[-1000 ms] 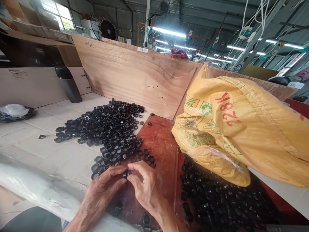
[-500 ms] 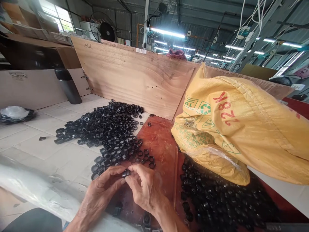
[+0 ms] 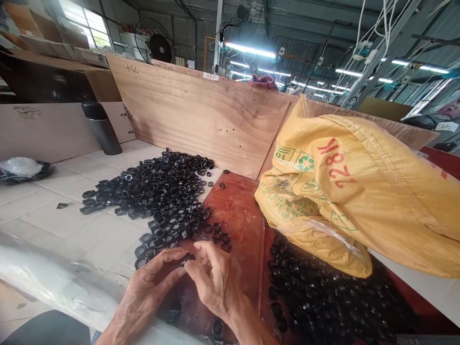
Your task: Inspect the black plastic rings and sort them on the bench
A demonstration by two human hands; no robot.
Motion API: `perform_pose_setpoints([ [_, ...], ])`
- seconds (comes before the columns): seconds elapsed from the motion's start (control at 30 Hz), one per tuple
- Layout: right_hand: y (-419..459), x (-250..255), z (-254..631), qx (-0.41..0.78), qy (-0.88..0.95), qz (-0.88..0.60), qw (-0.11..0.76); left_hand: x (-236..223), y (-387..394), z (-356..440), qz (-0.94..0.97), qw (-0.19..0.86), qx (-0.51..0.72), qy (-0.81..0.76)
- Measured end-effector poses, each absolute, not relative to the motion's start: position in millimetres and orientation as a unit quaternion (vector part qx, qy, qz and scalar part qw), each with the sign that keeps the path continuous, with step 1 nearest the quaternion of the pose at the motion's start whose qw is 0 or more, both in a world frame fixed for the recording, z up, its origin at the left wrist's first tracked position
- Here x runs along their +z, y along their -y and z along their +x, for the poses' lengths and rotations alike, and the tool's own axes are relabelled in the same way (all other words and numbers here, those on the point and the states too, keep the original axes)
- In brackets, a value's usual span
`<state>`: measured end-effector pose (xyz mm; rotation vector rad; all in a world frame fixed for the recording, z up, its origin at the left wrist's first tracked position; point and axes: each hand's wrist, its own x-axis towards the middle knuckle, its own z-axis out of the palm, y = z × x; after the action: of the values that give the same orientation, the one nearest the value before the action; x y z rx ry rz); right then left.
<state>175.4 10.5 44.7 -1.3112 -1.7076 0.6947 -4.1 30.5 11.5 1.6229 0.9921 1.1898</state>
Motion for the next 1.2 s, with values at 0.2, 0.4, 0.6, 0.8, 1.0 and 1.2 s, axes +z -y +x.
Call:
perform_pose_setpoints([
  [0.2, -9, 45, 176, 0.243, 0.706, -0.54, 0.388, 13, -30, -4, 0.636, 0.424, 0.49, -0.421],
  [0.4, -9, 44, 177, 0.303, 0.689, -0.53, 0.39, 10, -29, -5, 0.641, 0.428, 0.479, -0.421],
  [0.6, -11, 48, 179, 0.302, 0.687, -0.526, 0.401, 3, -29, -7, 0.65, 0.413, 0.482, -0.419],
  [0.8, -12, 45, 178, 0.355, 0.652, -0.525, 0.416, 5, -30, -5, 0.657, 0.421, 0.47, -0.413],
  [1.0, -10, 38, 169, 0.438, 0.588, -0.549, 0.402, 3, -31, -2, 0.743, 0.238, 0.496, -0.382],
  [1.2, -13, 35, 169, 0.449, 0.541, -0.599, 0.384, -8, -31, 0, 0.82, 0.047, 0.472, -0.319],
])
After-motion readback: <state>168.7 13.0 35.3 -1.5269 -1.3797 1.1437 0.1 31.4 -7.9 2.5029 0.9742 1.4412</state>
